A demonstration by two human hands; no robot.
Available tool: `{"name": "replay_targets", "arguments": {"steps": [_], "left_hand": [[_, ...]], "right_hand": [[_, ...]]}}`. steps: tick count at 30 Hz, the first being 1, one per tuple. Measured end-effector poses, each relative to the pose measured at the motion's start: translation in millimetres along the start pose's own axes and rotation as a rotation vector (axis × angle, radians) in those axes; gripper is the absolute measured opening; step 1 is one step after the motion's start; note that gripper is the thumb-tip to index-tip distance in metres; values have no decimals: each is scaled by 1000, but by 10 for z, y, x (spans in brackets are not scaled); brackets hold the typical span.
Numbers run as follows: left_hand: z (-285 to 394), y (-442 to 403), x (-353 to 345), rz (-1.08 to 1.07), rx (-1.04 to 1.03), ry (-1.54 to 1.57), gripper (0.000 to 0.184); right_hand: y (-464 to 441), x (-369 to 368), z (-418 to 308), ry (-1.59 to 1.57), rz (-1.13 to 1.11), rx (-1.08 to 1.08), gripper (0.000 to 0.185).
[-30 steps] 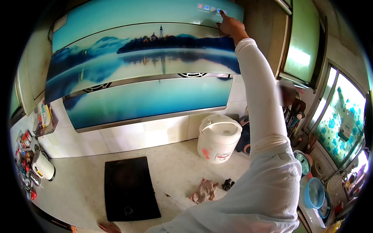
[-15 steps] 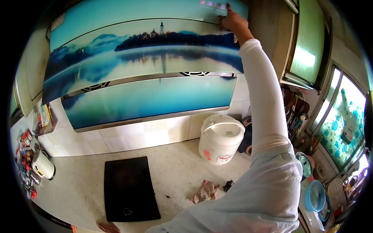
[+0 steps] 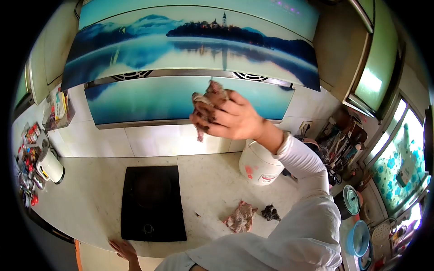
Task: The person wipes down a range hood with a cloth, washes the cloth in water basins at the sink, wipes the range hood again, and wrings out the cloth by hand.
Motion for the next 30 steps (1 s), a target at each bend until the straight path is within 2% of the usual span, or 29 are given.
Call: {"name": "replay_targets", "arguments": {"steps": [5, 8, 10, 11, 13, 14, 16, 17, 19, 23, 25, 26, 28, 29, 30], "left_hand": [[24, -34, -13, 53, -39, 48, 56], [-4, -74, -58, 66, -40, 69, 56], [22, -100, -38, 89, -54, 93, 56], [29, -88, 2, 88, -49, 108, 59], [45, -30, 94, 85, -47, 124, 62], [68, 13, 125, 62, -59, 87, 62], [91, 36, 180, 42, -75, 51, 61], [82, 45, 184, 26, -63, 57, 61], [67, 22, 97, 11, -54, 65, 61], [12, -50, -11, 35, -55, 79, 63], [55, -3, 73, -30, -32, 125, 64], [-35, -86, -156, -35, -31, 125, 64], [-90, -279, -352, 266, -139, 77, 65], [-78, -267, -332, 265, -139, 78, 65], [-87, -250, -330, 173, -98, 47, 64]], "right_hand": [[27, -226, 194, -21, -103, -144, 32], [43, -127, 455, 163, -27, -177, 42], [114, 21, 913, 239, 56, -305, 45], [238, 93, 1232, 200, 108, -386, 45], [580, 189, 1827, 341, 19, -685, 56], [747, 237, 2084, 434, -29, -757, 61], [1271, 160, 2663, 514, -331, -1086, 67], [1556, 91, 2882, 361, -573, -1341, 70], [1792, 86, 3070, 348, -687, -1427, 68], [1960, -34, 3325, 302, -709, -1394, 66], [1939, -65, 3409, 351, -703, -1349, 64], [1921, -76, 3419, 350, -706, -1345, 64], [1986, -108, 3451, 281, -727, -1413, 63], [1975, -106, 3457, 282, -727, -1411, 63], [1972, -122, 3468, 308, -728, -1394, 63]]}}
Point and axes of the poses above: each hand's wrist, its own y-axis away from the middle knuckle, its own x-axis out of the back of the hand, z = x × y, the point moved 9 cm from there along -y, towards the middle knuckle, and after that the axes turned 4 degrees about x, right-handed, at the moved point
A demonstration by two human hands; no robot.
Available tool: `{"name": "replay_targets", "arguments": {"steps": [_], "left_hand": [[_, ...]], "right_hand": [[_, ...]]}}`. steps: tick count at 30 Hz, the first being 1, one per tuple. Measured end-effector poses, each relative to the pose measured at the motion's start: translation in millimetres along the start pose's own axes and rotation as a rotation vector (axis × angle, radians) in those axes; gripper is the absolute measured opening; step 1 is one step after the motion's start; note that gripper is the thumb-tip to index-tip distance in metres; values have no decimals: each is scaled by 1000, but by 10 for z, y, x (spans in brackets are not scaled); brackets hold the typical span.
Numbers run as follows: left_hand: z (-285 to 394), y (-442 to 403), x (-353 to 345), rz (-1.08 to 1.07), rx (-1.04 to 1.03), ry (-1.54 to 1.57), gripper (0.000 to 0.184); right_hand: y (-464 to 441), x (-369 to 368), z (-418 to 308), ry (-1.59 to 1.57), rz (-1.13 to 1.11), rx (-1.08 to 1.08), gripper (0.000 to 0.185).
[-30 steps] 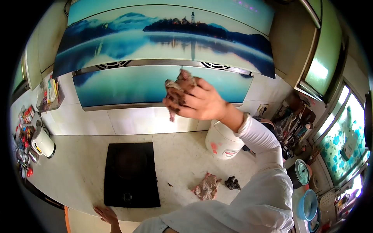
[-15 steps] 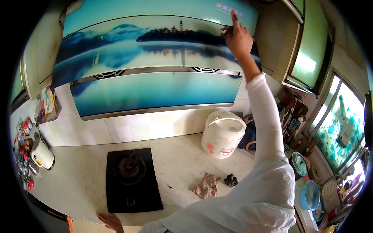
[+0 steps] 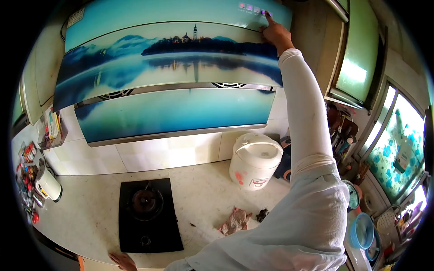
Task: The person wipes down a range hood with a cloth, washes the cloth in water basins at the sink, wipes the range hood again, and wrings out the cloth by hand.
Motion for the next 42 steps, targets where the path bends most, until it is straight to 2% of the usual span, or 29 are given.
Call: {"name": "replay_targets", "arguments": {"steps": [4, 7, 14, 16, 20, 22, 23, 25, 26, 27, 29, 31, 32, 34, 35, 36, 38, 39, 40, 41, 42], "left_hand": [[128, 104, 258, -206, 75, -53, 63], [145, 119, 295, -214, 100, -46, 61], [124, 90, 244, -186, 77, -23, 55], [128, 56, 263, -108, 42, 25, 55], [151, 109, 336, -171, 71, 34, 56], [103, 94, 254, -141, 55, 61, 55], [76, 77, 206, -146, 55, 52, 55], [131, 66, 281, -160, 90, -46, 54], [110, 141, 374, -178, 146, 63, 57], [134, 103, 345, -207, 156, 62, 58], [94, 57, 62, -76, 51, 78, 59], [124, 70, 224, -167, 81, 20, 60], [133, 156, 134, -157, 97, 36, 59], [112, 56, 205, -113, 35, 17, 59], [405, 64, 75, -91, 47, 83, 59], [181, 93, 245, -139, 69, 59, 58], [332, 133, 106, -120, 82, 114, 58], [156, 92, 222, -116, 60, 90, 58], [106, 79, 297, -119, 70, 73, 58], [380, 144, 173, -134, 93, 132, 58], [128, 99, 363, -139, 74, 89, 57]], "right_hand": [[-49, -6, -28, 45, 51, 51, 66], [-26, -4, 23, 1, -18, -15, 66], [60, 108, 74, 12, 71, -18, 64], [64, 102, 90, 27, 56, -29, 65], [79, 92, 36, 31, 36, -12, 66], [209, 275, -82, -78, 171, -29, 58], [290, 293, -150, -76, 162, -28, 58], [529, 634, -436, -176, 448, 205, 50], [647, 601, -641, -230, 514, 277, 42], [1111, 990, -858, -316, 792, 570, 35], [1720, 840, -1265, -383, 953, 896, 42], [2165, 850, -1607, -495, 796, 1179, 34], [2273, 577, -1997, -541, 404, 1323, 26], [2880, 66, -2242, -538, 168, 1426, 20], [3033, -124, -2369, -485, 413, 1507, 22], [3174, -310, -2362, -518, 376, 1488, 22], [2991, -675, -2523, -464, 277, 1463, 24], [3044, -739, -2526, -495, 245, 1444, 24], [2933, -761, -2524, -517, 292, 1368, 24], [2691, -782, -2595, -505, 372, 1339, 24], [2860, -863, -2609, -566, 357, 1329, 22]]}}
Point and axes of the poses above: each hand's wrist, its own y-axis away from the middle knuckle, its own x-axis out of the back of the hand, z = x × y, the point moved 9 cm from there along -y, towards the middle knuckle, and after that the axes turned 4 degrees about x, right-handed, at the moved point
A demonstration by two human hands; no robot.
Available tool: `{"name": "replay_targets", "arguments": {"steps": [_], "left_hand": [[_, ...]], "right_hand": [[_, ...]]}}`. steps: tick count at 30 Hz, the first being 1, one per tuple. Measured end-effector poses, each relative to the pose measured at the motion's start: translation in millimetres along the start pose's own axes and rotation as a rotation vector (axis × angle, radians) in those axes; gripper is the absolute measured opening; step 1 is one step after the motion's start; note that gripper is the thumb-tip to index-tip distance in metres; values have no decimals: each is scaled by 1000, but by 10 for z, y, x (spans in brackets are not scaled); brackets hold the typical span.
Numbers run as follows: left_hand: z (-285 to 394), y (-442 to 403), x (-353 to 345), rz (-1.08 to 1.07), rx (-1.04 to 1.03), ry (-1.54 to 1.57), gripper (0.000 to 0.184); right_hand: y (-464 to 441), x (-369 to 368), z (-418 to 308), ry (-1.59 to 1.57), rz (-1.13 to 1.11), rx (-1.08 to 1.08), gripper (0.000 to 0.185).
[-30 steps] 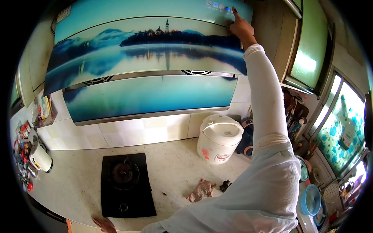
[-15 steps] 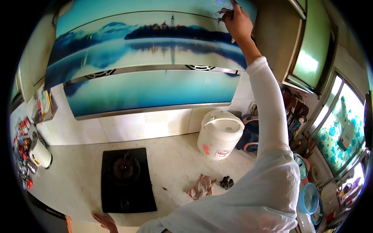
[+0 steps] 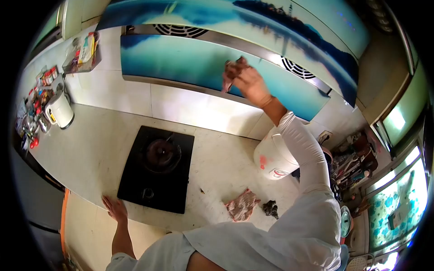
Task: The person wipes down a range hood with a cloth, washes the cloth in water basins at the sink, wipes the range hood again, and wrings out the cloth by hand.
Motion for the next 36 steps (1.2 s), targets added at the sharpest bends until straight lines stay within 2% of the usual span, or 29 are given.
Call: {"name": "replay_targets", "arguments": {"steps": [1, 2, 4, 5, 7, 8, 11, 12, 13, 14, 15, 18, 20, 22, 23, 24, 25, 27, 28, 29, 30, 31, 33, 35, 36], "left_hand": [[-13, 12, 14, -3, 15, -5, 57], [168, 60, -146, -3, 21, 44, 57], [-58, 2, 88, 30, -16, 24, 57], [-4, 8, -5, 24, -9, 36, 57], [-15, -4, 0, 72, -49, 49, 57], [-8, -13, -16, 68, -49, 50, 57], [19, 0, -10, 57, -55, 32, 56], [44, -3, -22, 55, -62, 31, 56], [40, -1, -12, 53, -70, 23, 56], [50, 10, -10, 49, -72, 19, 56], [57, 15, 6, 55, -75, 14, 56], [21, -21, -6, 73, -87, 4, 56], [36, -8, -44, 71, -88, 18, 56], [63, 8, 53, 55, -70, -19, 56], [96, 2, 81, 52, -58, -9, 56], [95, 0, 111, 36, -50, -12, 56], [100, 12, 95, 16, -41, -13, 57], [53, -33, 41, 45, -59, 26, 57], [83, -25, 69, 84, -86, 66, 57], [89, -25, 62, 74, -82, 64, 57], [111, -24, 110, 53, -64, 31, 57], [124, -4, 121, 31, -47, 2, 58], [103, -4, 73, 26, -57, 18, 58], [106, 0, 79, 41, -72, 30, 59], [92, -6, 57, 30, -66, 42, 59]], "right_hand": [[-70, 52, 80, -1, 18, -5, 20], [-238, -29, 482, -478, 7, -170, 22], [-159, -35, 788, -424, 88, -399, 22], [-175, 160, 882, 158, 158, -336, 21], [-142, 221, 989, 502, 308, -387, 20], [-161, 131, 1015, 501, 304, -384, 20], [-239, -176, 1074, 329, 379, -583, 19], [-323, -406, 1060, 222, 316, -549, 15], [-481, -570, 956, 242, 273, -513, 13], [-631, -734, 817, 230, 107, -463, 26], [-862, -532, 531, 80, 291, -271, 25], [-743, -587, 554, 133, 267, -181, 18], [-377, -597, 820, -143, 164, -136, 23], [-139, -218, 872, -9, 183, -224, 22], [-33, -167, 947, 403, 129, -253, 22], [-110, 33, 826, 478, 227, -289, 23], [-186, -63, 861, 470, 225, -279, 23], [-205, -92, 1063, 562, 475, -473, 18], [-391, -212, 1113, 520, 409, -580, 16], [-539, -288, 1139, 321, 430, -636, 14], [-673, -456, 1059, 393, 314, -613, 14], [-840, -502, 813, 440, 425, -407, 12], [-932, -821, 589, 200, 165, -189, 25], [-876, -711, 483, 141, 160, -36, 31], [-753, -689, 627, 150, 81, -111, 33]]}}
Point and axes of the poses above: each hand's wrist, its own y-axis away from the middle knuckle, its own x-axis out of the back of the hand, z = x × y, the point moved 9 cm from there along -y, towards the middle knuckle, and after that the axes turned 4 degrees about x, right-handed, at the moved point
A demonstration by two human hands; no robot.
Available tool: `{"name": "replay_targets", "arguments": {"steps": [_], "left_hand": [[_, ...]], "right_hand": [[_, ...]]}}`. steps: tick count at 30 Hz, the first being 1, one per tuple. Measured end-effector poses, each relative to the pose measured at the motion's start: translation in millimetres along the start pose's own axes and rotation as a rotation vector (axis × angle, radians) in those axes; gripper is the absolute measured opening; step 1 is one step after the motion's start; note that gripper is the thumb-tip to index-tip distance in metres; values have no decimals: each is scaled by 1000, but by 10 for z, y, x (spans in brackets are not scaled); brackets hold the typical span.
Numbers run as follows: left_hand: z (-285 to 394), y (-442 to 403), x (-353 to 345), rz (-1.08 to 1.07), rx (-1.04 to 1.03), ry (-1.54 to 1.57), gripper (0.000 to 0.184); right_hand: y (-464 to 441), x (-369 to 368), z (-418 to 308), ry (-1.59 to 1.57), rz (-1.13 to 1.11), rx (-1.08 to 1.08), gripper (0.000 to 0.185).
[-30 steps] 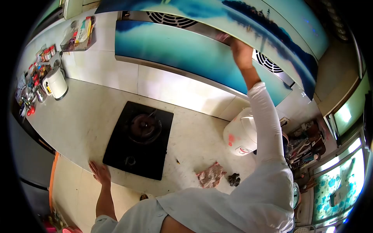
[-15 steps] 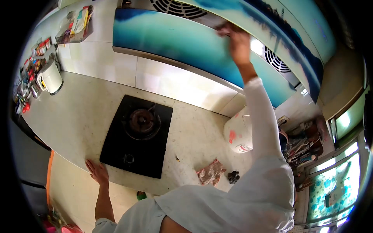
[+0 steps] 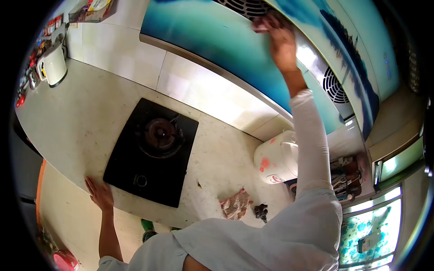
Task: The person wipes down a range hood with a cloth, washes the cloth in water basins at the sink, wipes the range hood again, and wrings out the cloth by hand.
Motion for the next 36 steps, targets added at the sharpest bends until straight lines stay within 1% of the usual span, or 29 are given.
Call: {"name": "replay_targets", "arguments": {"steps": [1, 3, 4, 6, 7, 8, 9, 10, 11, 13, 14, 15, 16, 17, 19, 20, 22, 25, 26, 27, 29, 31, 33, 35, 36], "left_hand": [[-22, -13, 6, 19, -6, 9, 59], [-17, -16, -21, 25, 7, 39, 59], [-30, -28, -3, 25, 21, 42, 60], [-36, -33, -36, 35, 5, 4, 60], [-32, -38, -19, 75, -21, 2, 61], [-20, -33, -16, 89, -32, 30, 60], [-14, -26, 6, 102, -43, 56, 60], [-57, -43, -63, 46, -46, 10, 59], [-51, -42, -51, 65, -55, 43, 58], [-83, -45, -73, 111, -66, 76, 57], [-62, -40, -49, 103, -56, 80, 57], [-62, -43, -37, 99, -41, 94, 57], [-73, -47, -32, 91, -20, 82, 58], [-64, -43, -19, 82, -1, 71, 59], [-74, -53, 16, 75, 17, 113, 60], [-76, -52, 4, 107, 1, 115, 60], [-87, -48, -2, 144, -19, 149, 60], [-97, -55, -10, 114, 19, 167, 60], [-128, -67, -63, 75, 37, 129, 61], [-131, -67, -90, 62, 42, 138, 61], [-141, -77, -83, 87, 49, 144, 62], [-121, -72, -71, 89, 33, 128, 62], [-109, -74, -54, 87, 24, 136, 61], [-101, -85, -60, 83, 30, 127, 61], [-97, -83, -50, 83, 36, 118, 60]], "right_hand": [[132, 8, 184, 18, -86, -69, 34], [189, 273, 626, 152, 69, -257, 28], [102, 206, 631, 150, 63, -239, 28], [-15, -16, 843, 858, -285, -320, 21], [-156, -14, 716, 819, -192, -387, 24], [-273, -147, 605, 759, -132, -292, 22], [-364, 16, 196, 575, 214, -99, 20], [-443, -22, 79, 334, 166, -28, 21], [-498, -26, -23, 99, 117, 42, 23], [-342, 31, 37, 63, -32, 90, 28], [-285, 117, 179, 41, 16, 42, 26], [-178, 14, 613, 175, -109, -249, 27], [-245, 140, 673, 213, 33, -241, 26], [-297, 33, 649, 708, 39, -40, 25], [-301, -426, 1116, 691, 85, -133, 26], [-402, -465, 1060, 689, 93, -115, 26], [-614, -424, 685, 545, 145, -89, 25], [-830, -166, 107, 327, 204, -47, 24], [-818, -106, 39, 180, 84, -60, 26], [-808, -39, 47, 180, 75, -45, 26], [-775, -111, 262, 154, -140, -82, 28], [-758, -207, 474, 3, -190, -238, 29], [-871, -115, 289, 295, 20, -54, 27], [-975, -183, 244, 324, 39, -88, 28], [-1033, -210, 228, 328, -15, -174, 28]]}}
Point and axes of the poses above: each hand's wrist, its own y-axis away from the middle knuckle, its own x-axis out of the back of the hand, z = x × y, the point moved 9 cm from there along -y, towards the middle knuckle, and after that the axes turned 4 degrees about x, right-handed, at the moved point
